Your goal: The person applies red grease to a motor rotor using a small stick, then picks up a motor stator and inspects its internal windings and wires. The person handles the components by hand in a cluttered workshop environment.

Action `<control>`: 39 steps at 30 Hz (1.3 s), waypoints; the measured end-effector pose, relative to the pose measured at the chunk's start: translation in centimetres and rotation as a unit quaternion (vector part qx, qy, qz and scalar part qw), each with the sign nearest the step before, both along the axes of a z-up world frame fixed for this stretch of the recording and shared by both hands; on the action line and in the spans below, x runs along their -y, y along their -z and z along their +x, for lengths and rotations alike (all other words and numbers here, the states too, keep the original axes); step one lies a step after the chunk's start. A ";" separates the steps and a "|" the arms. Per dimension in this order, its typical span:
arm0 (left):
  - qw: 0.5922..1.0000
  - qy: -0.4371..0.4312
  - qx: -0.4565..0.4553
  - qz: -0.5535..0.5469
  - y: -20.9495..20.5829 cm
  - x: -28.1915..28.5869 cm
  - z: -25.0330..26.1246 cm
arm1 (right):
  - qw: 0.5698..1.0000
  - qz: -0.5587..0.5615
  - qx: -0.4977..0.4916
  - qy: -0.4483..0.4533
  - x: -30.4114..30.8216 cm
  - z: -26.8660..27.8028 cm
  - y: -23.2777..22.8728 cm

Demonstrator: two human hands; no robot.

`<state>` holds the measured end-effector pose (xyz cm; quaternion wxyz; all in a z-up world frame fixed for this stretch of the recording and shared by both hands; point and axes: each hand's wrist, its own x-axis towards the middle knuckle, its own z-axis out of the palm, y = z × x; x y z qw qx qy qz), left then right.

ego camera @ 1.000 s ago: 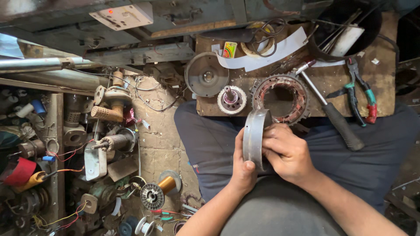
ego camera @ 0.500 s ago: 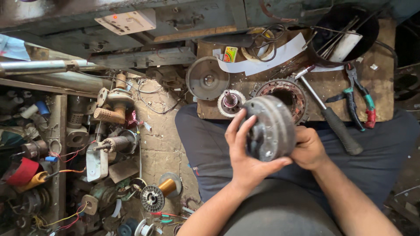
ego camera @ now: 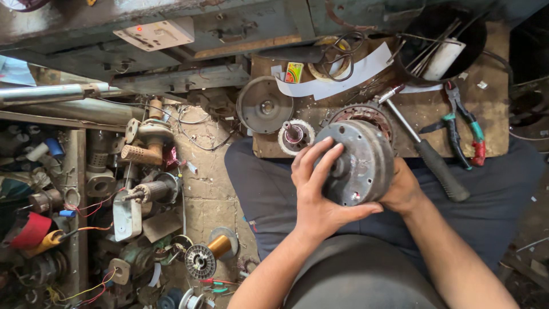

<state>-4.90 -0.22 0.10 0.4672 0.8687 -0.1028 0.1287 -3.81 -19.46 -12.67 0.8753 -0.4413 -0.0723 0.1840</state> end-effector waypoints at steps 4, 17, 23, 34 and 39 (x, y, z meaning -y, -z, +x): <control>0.999 0.049 -0.022 -0.008 0.3 -0.6 0.4 | 0.992 0.017 -0.127 -0.001 -0.6 1.3 -1.9; 0.994 0.113 0.007 0.009 1.5 -1.6 1.9 | 0.999 -0.046 0.009 -0.024 0.2 0.6 0.4; 0.995 0.086 0.051 0.031 0.2 -1.4 2.6 | 0.986 -0.126 0.065 -0.090 3.9 -0.3 4.2; 0.987 0.078 0.099 0.098 0.0 -0.7 0.9 | 0.991 -0.053 -0.103 0.061 2.8 -2.1 2.4; 0.967 0.093 0.147 0.187 0.3 -0.8 0.1 | 0.970 -0.009 -0.145 0.194 4.1 -3.0 -3.6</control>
